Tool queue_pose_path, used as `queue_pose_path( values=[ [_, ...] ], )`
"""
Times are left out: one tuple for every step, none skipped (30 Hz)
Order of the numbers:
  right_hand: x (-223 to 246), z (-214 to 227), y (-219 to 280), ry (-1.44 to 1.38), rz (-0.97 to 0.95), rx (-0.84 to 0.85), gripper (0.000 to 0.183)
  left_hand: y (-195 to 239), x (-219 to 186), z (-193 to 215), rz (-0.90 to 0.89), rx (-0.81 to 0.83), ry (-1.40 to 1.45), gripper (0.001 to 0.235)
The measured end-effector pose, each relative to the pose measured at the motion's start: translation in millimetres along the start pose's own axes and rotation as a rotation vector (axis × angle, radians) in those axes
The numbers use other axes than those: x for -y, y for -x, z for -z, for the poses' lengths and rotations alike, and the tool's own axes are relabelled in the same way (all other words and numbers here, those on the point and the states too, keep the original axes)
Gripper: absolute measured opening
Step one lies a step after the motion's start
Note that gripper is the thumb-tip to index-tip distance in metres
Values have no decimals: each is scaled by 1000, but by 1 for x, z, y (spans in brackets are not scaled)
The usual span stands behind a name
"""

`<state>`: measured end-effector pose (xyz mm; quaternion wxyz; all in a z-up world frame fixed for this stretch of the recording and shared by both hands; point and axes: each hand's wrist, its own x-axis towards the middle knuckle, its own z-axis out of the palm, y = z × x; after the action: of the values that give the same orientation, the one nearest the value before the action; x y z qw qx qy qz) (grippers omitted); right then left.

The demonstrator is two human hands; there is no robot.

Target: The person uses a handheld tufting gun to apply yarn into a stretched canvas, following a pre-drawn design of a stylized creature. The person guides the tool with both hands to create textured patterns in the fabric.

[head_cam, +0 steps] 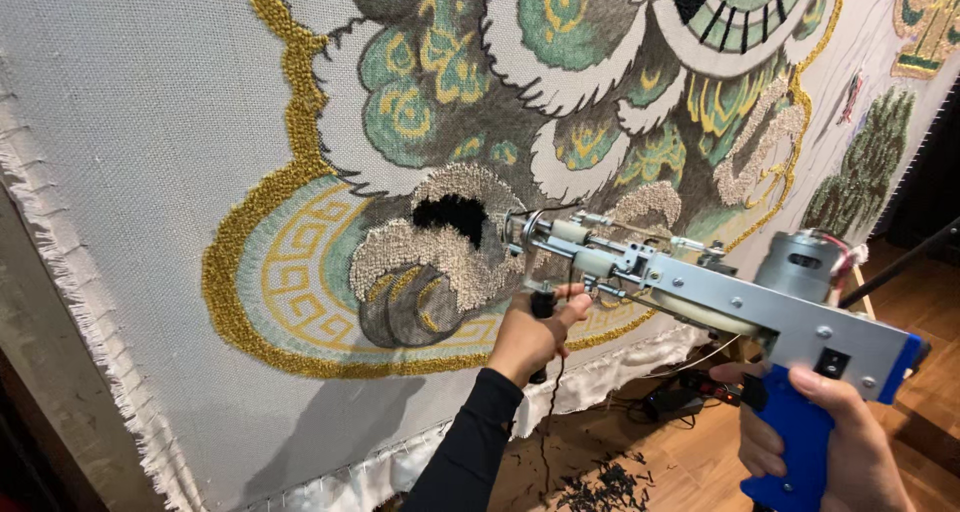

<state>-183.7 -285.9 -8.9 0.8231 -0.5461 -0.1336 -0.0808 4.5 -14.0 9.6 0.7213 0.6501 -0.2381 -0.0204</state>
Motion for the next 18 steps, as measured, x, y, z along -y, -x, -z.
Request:
queue_pose_path(
  values=[
    [-1,-2,0,-16,-23,7,73,2,1,1,24,-16,16,32],
    [-3,-4,0,-29,-60,8,72,4,5,2,48,-32,32,32],
    [-6,-6,-2,-43,-97,9,71,5,11,3,72,-46,48,34],
    [-8,-6,-4,-56,-133,9,70,8,20,5,82,-41,23,36],
    [-10,-6,-5,-58,-151,9,70,11,30,7,91,-36,-3,41],
    [-14,-5,-5,-61,-169,8,69,10,38,8,99,-31,-29,46],
    [-16,-3,-6,-62,-189,7,69,7,43,10,95,-39,-39,43],
    [-17,-2,-7,-56,-184,2,69,4,48,11,92,-48,-48,41],
    [-19,0,-8,-51,-180,0,69,3,52,12,88,-58,-58,38],
    [-21,1,-9,-46,-176,-3,69,1,55,12,78,-74,-33,35],
    [-22,3,-10,-37,-178,-31,69,1,58,10,68,-90,-9,32],
    [-21,5,-10,-27,-180,-59,69,0,60,9,59,-105,16,30],
    [-20,6,-11,-17,-181,-88,70,-1,62,9,56,-79,14,28],
    [-20,6,-11,-22,-181,-62,69,-1,64,8,52,-52,12,27],
    [-20,6,-11,-28,-182,-37,69,-1,65,8,50,-26,9,26],
    [-20,6,-10,-35,-184,-12,68,0,66,7,63,-22,-6,28],
    [-19,6,-11,-37,-183,-6,68,1,66,8,78,-20,-20,29],
    [-19,5,-11,-39,-183,0,68,2,66,9,93,-18,-35,31]
  ],
)
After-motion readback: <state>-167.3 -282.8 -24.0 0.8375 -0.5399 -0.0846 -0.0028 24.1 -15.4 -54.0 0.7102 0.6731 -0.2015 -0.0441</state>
